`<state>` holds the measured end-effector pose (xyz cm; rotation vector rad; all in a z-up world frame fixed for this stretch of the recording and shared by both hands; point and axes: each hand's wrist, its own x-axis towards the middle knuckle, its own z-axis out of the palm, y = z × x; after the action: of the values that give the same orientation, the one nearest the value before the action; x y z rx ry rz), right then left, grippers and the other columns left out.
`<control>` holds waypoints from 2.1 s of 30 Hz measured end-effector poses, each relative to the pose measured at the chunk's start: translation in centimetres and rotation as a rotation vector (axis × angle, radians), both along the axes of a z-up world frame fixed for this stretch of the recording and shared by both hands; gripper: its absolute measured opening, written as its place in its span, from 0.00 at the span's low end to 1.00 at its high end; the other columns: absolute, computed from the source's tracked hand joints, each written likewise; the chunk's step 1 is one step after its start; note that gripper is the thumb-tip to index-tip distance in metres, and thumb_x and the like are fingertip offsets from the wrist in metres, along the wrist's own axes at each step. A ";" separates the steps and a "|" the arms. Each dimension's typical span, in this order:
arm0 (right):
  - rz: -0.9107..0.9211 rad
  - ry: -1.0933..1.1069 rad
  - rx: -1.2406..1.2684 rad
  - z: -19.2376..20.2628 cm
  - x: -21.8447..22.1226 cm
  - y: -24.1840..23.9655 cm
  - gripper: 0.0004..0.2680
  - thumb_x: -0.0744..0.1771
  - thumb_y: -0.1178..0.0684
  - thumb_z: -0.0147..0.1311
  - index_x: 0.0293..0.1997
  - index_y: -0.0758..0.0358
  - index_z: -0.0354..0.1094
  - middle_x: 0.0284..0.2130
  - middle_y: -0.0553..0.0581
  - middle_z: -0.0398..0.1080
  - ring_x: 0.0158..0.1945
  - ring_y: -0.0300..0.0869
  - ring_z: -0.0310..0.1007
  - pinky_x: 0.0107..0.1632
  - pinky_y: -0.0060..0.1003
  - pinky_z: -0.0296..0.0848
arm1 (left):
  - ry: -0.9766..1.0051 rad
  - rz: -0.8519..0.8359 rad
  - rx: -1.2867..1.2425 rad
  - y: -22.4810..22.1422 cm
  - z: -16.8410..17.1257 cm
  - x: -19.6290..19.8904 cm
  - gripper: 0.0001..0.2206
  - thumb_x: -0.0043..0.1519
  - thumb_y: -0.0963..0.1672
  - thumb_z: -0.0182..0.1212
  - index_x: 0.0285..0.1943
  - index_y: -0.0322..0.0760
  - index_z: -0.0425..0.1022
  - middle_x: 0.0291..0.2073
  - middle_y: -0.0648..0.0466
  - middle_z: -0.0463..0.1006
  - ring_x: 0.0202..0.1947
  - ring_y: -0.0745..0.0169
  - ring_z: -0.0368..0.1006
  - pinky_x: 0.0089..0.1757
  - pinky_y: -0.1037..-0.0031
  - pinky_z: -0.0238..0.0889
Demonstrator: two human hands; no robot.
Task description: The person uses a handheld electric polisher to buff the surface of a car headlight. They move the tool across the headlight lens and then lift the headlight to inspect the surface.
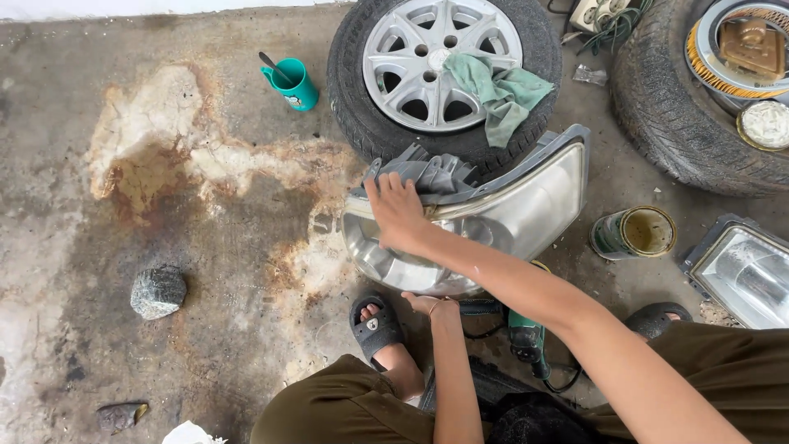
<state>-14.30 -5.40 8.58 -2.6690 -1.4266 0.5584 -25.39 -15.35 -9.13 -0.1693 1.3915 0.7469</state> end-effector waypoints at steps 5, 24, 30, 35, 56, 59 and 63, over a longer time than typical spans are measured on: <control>0.062 -0.033 -0.054 -2.0 -2.7 1.1 0.43 0.53 0.48 0.78 0.70 0.70 0.46 0.50 0.68 0.59 0.53 0.54 0.56 0.55 0.52 0.59 | 0.022 0.058 -0.037 -0.9 -1.5 -1.5 0.43 0.63 0.63 0.53 0.82 0.44 0.47 0.80 0.46 0.40 0.78 0.44 0.37 0.73 0.55 0.32; 0.059 0.052 0.031 -5.9 -0.3 -0.7 0.44 0.52 0.42 0.78 0.69 0.69 0.51 0.49 0.70 0.61 0.53 0.55 0.58 0.54 0.50 0.63 | 0.035 0.223 -0.062 -1.5 1.5 0.5 0.41 0.63 0.64 0.50 0.81 0.49 0.48 0.79 0.48 0.45 0.78 0.48 0.41 0.73 0.59 0.31; 0.054 0.188 0.023 -8.0 2.3 -1.3 0.44 0.52 0.39 0.77 0.69 0.69 0.50 0.51 0.72 0.61 0.55 0.56 0.59 0.55 0.50 0.65 | 0.083 0.207 -0.030 -2.2 -5.1 -0.8 0.43 0.62 0.64 0.51 0.82 0.47 0.46 0.79 0.47 0.43 0.78 0.46 0.39 0.73 0.58 0.32; 0.085 0.224 -0.027 -7.8 3.3 -1.1 0.45 0.52 0.36 0.76 0.69 0.69 0.50 0.52 0.73 0.61 0.55 0.56 0.59 0.55 0.49 0.66 | 0.088 0.180 -0.040 -1.7 -4.8 -0.7 0.44 0.61 0.64 0.50 0.83 0.46 0.44 0.79 0.46 0.41 0.79 0.44 0.36 0.73 0.56 0.30; 0.009 0.278 0.292 -12.6 3.1 -4.0 0.38 0.57 0.27 0.67 0.65 0.59 0.52 0.47 0.63 0.61 0.57 0.56 0.62 0.61 0.52 0.65 | 0.260 0.135 0.001 2.5 -7.9 -3.2 0.45 0.56 0.64 0.61 0.77 0.37 0.60 0.75 0.40 0.55 0.74 0.42 0.52 0.67 0.52 0.53; 0.010 0.050 0.423 -10.6 -0.3 -5.7 0.29 0.67 0.30 0.53 0.66 0.62 0.53 0.55 0.69 0.61 0.65 0.58 0.59 0.68 0.57 0.55 | 0.302 0.124 -0.010 3.2 -7.9 -3.8 0.46 0.56 0.64 0.62 0.76 0.34 0.60 0.74 0.38 0.56 0.74 0.40 0.53 0.67 0.51 0.54; -0.287 0.117 0.581 -7.2 -4.5 -11.1 0.26 0.69 0.40 0.54 0.71 0.64 0.48 0.68 0.73 0.49 0.74 0.65 0.43 0.70 0.66 0.45 | 0.319 0.144 -0.009 3.4 -7.0 -3.2 0.46 0.56 0.63 0.63 0.76 0.32 0.60 0.73 0.36 0.57 0.73 0.41 0.55 0.66 0.54 0.56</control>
<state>-18.76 -16.45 1.36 -2.2652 -0.9576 0.2214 -28.59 -11.96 -16.10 -0.1632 1.6983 0.9156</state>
